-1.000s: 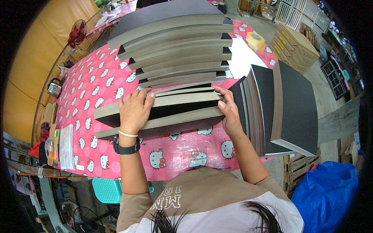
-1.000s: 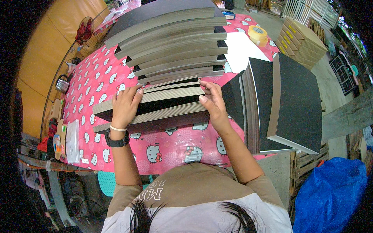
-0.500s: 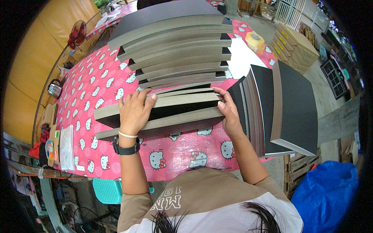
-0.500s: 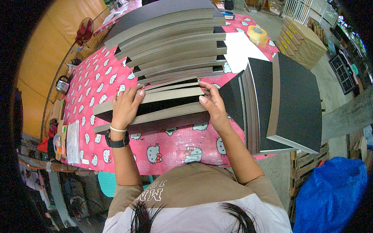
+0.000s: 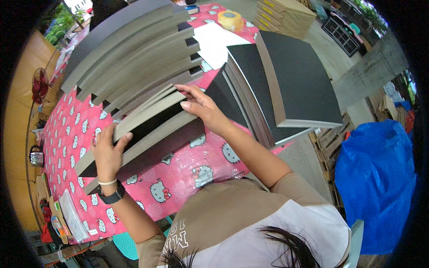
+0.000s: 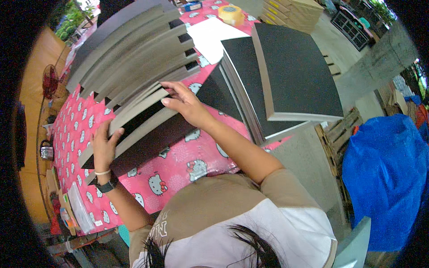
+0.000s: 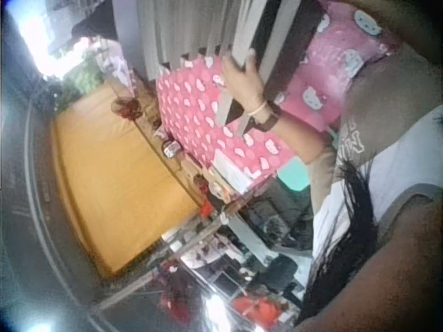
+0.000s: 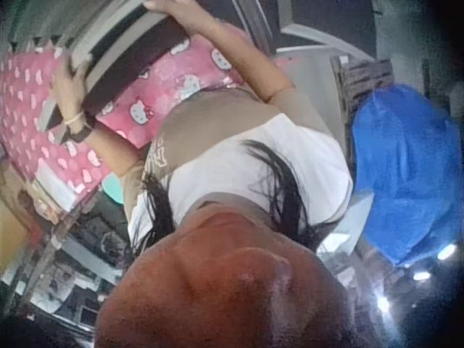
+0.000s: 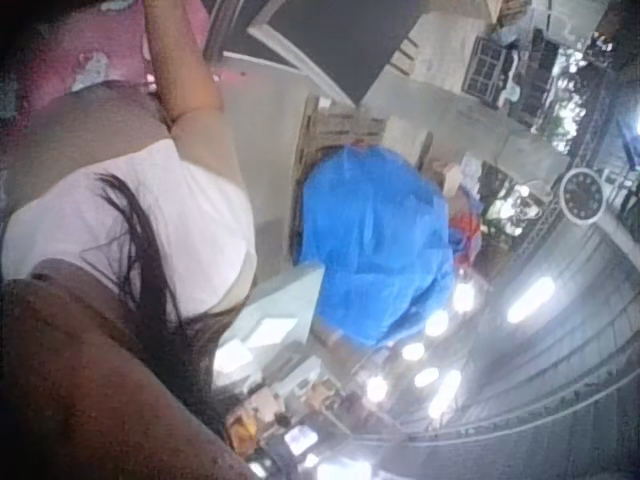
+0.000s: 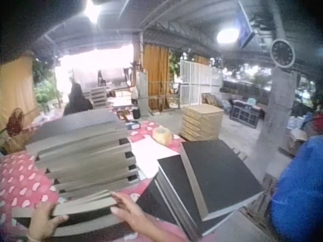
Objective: The person carries a stack of black cardboard sheets to a table and repeatedly opens and closes them, then stacks them. The person handles the cardboard by hand without using tools.
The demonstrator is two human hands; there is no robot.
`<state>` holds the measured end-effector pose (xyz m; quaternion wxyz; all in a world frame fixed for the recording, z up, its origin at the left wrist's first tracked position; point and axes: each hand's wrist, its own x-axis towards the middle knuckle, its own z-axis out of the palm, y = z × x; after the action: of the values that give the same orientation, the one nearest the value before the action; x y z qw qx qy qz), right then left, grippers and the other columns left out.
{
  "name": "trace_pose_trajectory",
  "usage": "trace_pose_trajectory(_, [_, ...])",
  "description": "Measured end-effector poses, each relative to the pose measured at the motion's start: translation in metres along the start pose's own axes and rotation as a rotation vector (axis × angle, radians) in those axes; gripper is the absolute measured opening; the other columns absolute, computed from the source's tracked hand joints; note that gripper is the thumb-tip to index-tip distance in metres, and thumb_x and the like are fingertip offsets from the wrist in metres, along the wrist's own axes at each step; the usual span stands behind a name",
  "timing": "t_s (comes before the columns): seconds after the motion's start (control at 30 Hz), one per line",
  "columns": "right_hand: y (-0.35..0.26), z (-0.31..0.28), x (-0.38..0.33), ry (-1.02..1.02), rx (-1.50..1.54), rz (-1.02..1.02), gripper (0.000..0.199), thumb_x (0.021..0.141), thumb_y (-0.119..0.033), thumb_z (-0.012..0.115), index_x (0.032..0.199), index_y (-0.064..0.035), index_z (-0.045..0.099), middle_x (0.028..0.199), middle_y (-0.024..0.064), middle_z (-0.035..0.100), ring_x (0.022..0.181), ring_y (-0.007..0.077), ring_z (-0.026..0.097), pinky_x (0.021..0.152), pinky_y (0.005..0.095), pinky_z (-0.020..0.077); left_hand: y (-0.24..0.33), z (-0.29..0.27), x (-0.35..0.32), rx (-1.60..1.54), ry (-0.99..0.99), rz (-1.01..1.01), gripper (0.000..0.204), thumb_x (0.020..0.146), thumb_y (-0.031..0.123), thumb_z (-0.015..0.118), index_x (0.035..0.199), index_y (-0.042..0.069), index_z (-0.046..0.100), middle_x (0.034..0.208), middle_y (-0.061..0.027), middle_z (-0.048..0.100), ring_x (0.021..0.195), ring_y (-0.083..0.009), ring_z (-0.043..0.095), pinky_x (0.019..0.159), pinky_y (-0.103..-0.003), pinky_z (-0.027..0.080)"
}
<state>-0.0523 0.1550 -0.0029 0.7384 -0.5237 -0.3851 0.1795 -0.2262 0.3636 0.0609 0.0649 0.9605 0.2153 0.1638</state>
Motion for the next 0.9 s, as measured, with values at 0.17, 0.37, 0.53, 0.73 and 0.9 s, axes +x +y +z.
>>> trace_pose_trajectory(0.17, [-0.004, -0.002, -0.006, -0.024, -0.008, 0.005, 0.054, 0.086, -0.029, 0.057, 0.13, -0.0029, 0.04, 0.122, 0.0119, 0.045, 0.113, 0.0215, 0.043, 0.096, 0.0319, 0.0341, 0.002, -0.005, 0.0, -0.009, -0.1, -0.044, 0.047, 0.08, 0.04, 0.06, 0.111, 0.004, 0.055, 0.102, -0.0158, 0.059, 0.101, -0.0313, 0.053, 0.096, -0.045, 0.029])
trace_pose_trajectory(0.37, [-0.01, 0.006, -0.029, 0.083, -0.092, -0.005, 0.05, 0.085, -0.027, 0.058, 0.126, -0.004, 0.044, 0.128, 0.0108, 0.042, 0.118, 0.0206, 0.041, 0.096, 0.034, 0.0358, -0.006, 0.0, -0.002, -0.126, 0.068, 0.156, 0.043, 0.082, 0.034, 0.058, 0.115, 0.008, 0.053, 0.105, -0.0132, 0.059, 0.1, -0.0298, 0.052, 0.092, -0.041, 0.032])
trace_pose_trajectory(0.53, [-0.026, 0.014, -0.06, 0.233, -0.302, 0.026, 0.043, 0.084, -0.02, 0.059, 0.122, -0.0057, 0.048, 0.122, 0.0093, 0.049, 0.112, 0.0185, 0.047, 0.092, 0.0331, 0.0385, -0.012, 0.005, 0.001, -0.153, 0.044, 0.183, 0.037, 0.082, 0.028, 0.058, 0.114, 0.01, 0.054, 0.106, -0.0115, 0.059, 0.101, -0.0286, 0.052, 0.086, -0.039, 0.035])
trace_pose_trajectory(0.73, [-0.112, -0.056, -0.092, 0.131, -1.015, 0.06, 0.02, 0.077, -0.009, 0.066, 0.097, -0.0076, 0.066, 0.095, 0.0067, 0.063, 0.085, 0.0154, 0.06, 0.074, 0.028, 0.0479, -0.012, 0.003, -0.008, -0.102, 0.103, 0.196, 0.036, 0.083, 0.028, 0.056, 0.113, 0.009, 0.053, 0.105, -0.0115, 0.058, 0.1, -0.0303, 0.053, 0.085, -0.04, 0.037])
trace_pose_trajectory(0.9, [-0.16, -0.113, -0.102, -0.178, -1.577, 0.186, 0.046, 0.063, -0.001, 0.071, 0.107, -0.0147, 0.063, 0.119, 0.0106, 0.05, 0.109, 0.0275, 0.047, 0.093, 0.0369, 0.0399, -0.02, 0.01, -0.003, -0.133, 0.09, 0.21, 0.037, 0.084, 0.028, 0.055, 0.115, 0.008, 0.052, 0.111, -0.0137, 0.057, 0.106, -0.0313, 0.052, 0.087, -0.04, 0.04])
